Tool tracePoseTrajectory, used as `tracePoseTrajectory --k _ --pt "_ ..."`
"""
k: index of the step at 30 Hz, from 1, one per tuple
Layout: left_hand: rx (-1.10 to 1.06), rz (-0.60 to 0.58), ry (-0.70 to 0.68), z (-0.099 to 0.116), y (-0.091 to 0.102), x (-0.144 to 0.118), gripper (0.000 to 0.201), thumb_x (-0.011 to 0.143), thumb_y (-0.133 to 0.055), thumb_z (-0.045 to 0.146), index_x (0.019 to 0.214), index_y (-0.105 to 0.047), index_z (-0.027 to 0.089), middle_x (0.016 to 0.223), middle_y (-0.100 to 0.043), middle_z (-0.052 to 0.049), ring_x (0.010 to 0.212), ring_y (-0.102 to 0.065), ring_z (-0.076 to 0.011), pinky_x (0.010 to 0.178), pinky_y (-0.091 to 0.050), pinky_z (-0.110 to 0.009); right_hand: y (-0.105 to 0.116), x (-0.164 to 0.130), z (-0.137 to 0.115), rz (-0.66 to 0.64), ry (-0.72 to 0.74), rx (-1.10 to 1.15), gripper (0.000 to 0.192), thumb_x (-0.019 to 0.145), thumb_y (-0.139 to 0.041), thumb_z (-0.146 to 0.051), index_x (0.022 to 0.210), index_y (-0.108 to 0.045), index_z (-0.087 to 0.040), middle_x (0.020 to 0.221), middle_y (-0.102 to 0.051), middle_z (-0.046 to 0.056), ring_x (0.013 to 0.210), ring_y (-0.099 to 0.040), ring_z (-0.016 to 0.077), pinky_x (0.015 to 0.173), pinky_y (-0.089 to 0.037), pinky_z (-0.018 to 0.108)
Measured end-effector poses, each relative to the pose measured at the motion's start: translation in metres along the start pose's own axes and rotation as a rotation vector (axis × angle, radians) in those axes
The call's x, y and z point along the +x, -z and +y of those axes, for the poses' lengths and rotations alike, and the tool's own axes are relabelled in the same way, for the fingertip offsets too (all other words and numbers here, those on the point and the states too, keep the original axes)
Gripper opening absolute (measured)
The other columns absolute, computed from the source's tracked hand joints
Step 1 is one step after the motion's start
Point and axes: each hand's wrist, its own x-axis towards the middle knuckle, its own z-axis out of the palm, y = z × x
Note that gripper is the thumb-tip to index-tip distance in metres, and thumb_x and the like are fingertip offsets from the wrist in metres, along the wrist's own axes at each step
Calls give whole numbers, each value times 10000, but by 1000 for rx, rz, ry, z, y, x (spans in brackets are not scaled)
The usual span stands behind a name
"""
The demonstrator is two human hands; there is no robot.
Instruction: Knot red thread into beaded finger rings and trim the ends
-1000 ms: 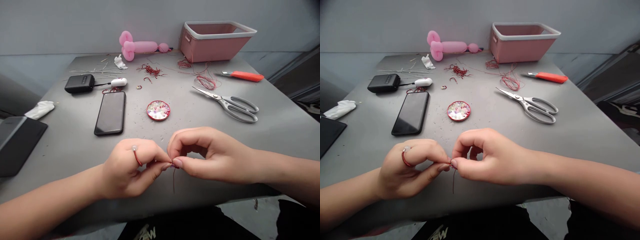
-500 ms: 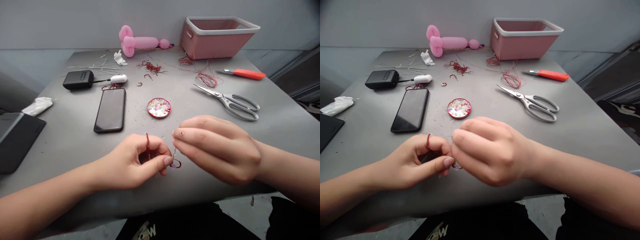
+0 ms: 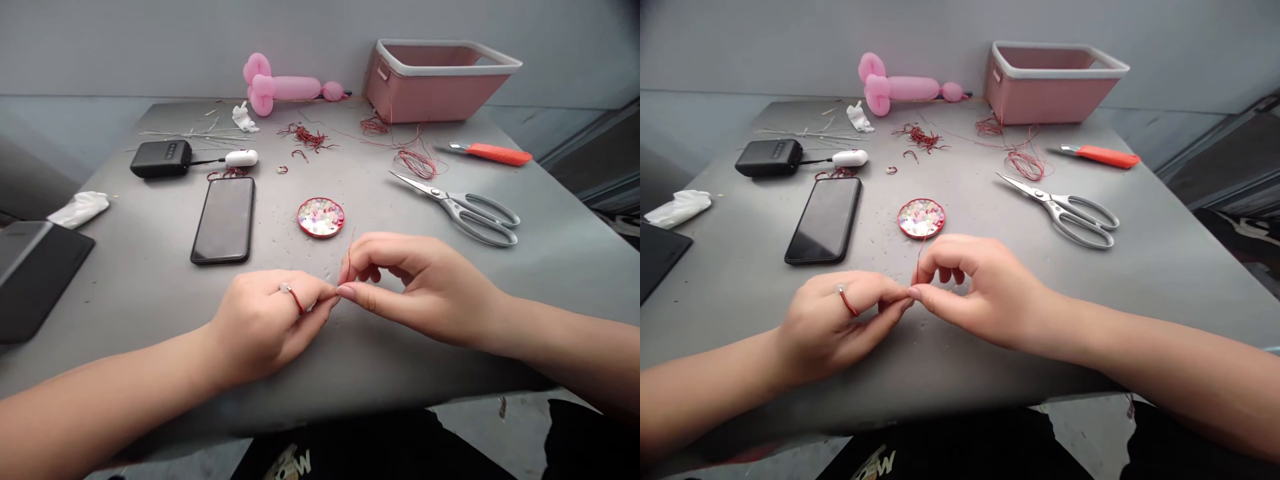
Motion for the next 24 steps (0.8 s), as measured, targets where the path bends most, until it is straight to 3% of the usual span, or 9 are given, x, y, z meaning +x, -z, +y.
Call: tracePoseTrajectory --k 7,13,17,21,24 --pt "-230 -147 110 1 2 5 142 876 -551 67 832 -663 142 712 -720 -18 612 -647 -102 584 -505 -184 0 0 2 -37 15 32 115 885 -557 -149 797 -631 -151 805 -673 40 732 -613 112 660 -509 231" --pt "-383 -175 374 7 7 10 159 867 -563 105 789 -693 152 643 -710 15 481 -557 -75 458 -434 -168 2 3 1 -84 -161 318 163 893 -610 -302 813 -629 -161 813 -670 36 743 -627 138 651 -513 265" --pt "-476 -192 490 8 8 11 152 895 -540 149 813 -667 157 680 -702 15 470 -538 -69 456 -437 -180 3 1 0 -86 -217 411 151 841 -685 -298 886 -626 -167 858 -674 29 775 -647 144 681 -539 271" --pt "-542 -188 485 5 6 10 163 947 -468 170 893 -621 165 629 -616 44 514 -530 -73 519 -449 -193 0 1 1 -23 -212 405 133 825 -698 -283 866 -629 -177 803 -660 10 709 -618 117 622 -518 243" --pt "-546 -151 426 3 4 10 165 958 -444 152 931 -606 169 767 -657 12 712 -611 -91 680 -496 -203 -3 2 1 -4 -231 422 145 822 -697 -306 855 -642 -177 762 -659 10 668 -598 112 593 -510 243"
